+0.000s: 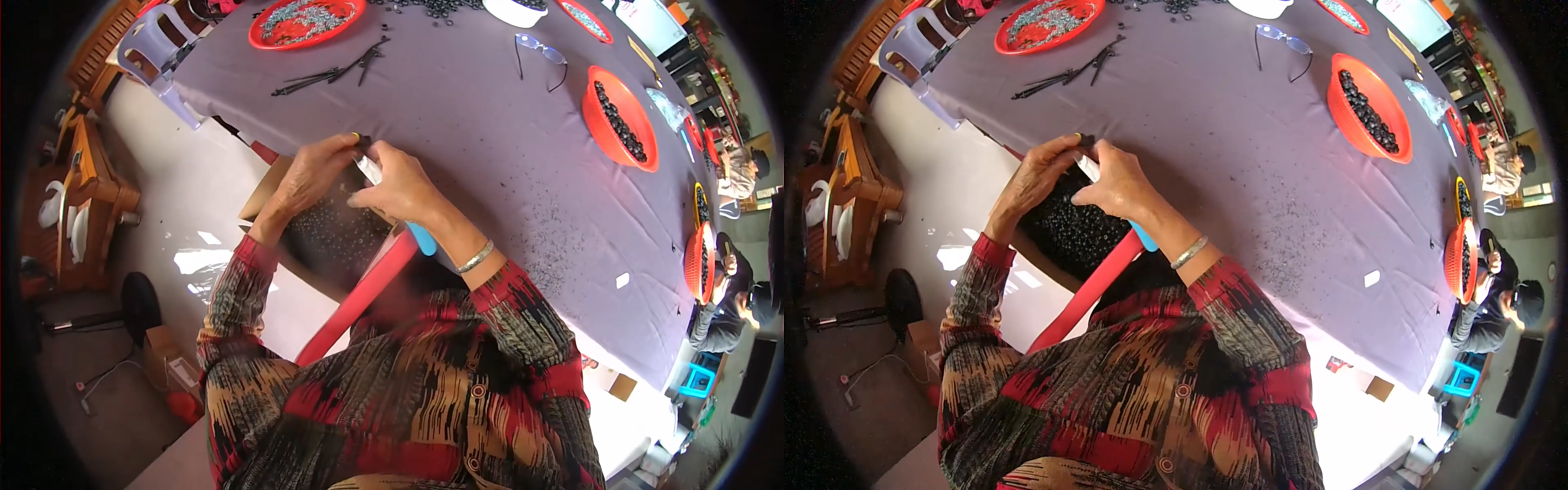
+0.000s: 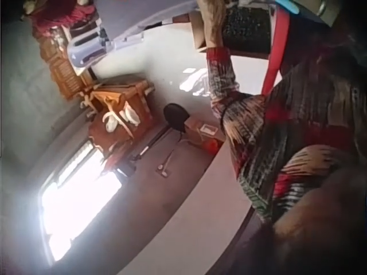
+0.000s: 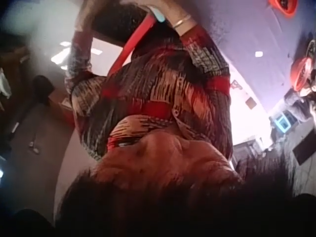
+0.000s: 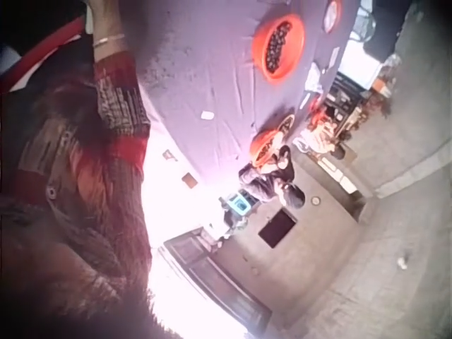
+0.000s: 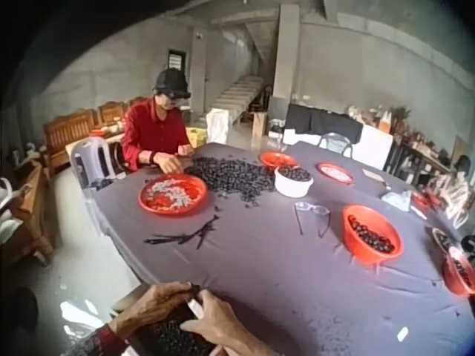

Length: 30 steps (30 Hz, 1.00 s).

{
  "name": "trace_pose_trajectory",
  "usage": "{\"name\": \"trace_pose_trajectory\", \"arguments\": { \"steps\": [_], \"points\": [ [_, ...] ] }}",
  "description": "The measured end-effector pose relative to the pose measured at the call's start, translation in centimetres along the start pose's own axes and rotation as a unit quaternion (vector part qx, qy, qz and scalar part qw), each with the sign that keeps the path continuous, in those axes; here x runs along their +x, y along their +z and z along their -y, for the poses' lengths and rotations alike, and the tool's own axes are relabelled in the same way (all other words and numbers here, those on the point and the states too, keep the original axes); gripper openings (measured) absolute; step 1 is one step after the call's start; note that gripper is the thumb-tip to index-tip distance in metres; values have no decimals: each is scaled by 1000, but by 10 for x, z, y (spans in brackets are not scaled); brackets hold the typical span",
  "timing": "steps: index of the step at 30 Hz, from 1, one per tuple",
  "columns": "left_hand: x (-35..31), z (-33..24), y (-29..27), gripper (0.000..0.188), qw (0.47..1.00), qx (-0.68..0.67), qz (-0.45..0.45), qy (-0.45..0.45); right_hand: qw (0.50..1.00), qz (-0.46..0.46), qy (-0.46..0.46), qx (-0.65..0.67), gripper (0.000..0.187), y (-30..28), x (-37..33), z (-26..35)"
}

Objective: The person assembles small black plastic components by hand at a workshop table.

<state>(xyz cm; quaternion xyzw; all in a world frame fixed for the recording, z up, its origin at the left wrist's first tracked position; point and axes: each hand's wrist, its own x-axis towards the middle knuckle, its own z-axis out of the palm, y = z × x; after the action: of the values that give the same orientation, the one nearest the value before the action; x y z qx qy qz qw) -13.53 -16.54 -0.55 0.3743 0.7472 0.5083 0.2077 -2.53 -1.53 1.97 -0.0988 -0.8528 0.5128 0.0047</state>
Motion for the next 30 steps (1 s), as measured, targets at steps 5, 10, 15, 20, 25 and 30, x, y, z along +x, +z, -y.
{"name": "trace_pose_trajectory", "arguments": {
  "steps": [5,10,15,20,25,30],
  "points": [
    [-11,26,-11,20,975,-169,-147,-3,963,24,76,258,28,-19,-9,15],
    [-10,14,0,18,959,-190,-206,48,932,-8,108,346,13,-89,-53,10],
    [8,8,12,18,976,-99,-194,15,928,-108,146,325,11,-140,-106,-25],
    [7,-10,21,11,984,-78,-152,44,902,-271,156,298,17,-204,-134,-67],
    [29,-40,59,9,989,-35,-93,108,844,-418,174,288,21,-312,-144,-123],
    [63,-61,98,11,985,-125,-17,118,795,-411,145,422,32,-355,-130,-161]
  ]
}}
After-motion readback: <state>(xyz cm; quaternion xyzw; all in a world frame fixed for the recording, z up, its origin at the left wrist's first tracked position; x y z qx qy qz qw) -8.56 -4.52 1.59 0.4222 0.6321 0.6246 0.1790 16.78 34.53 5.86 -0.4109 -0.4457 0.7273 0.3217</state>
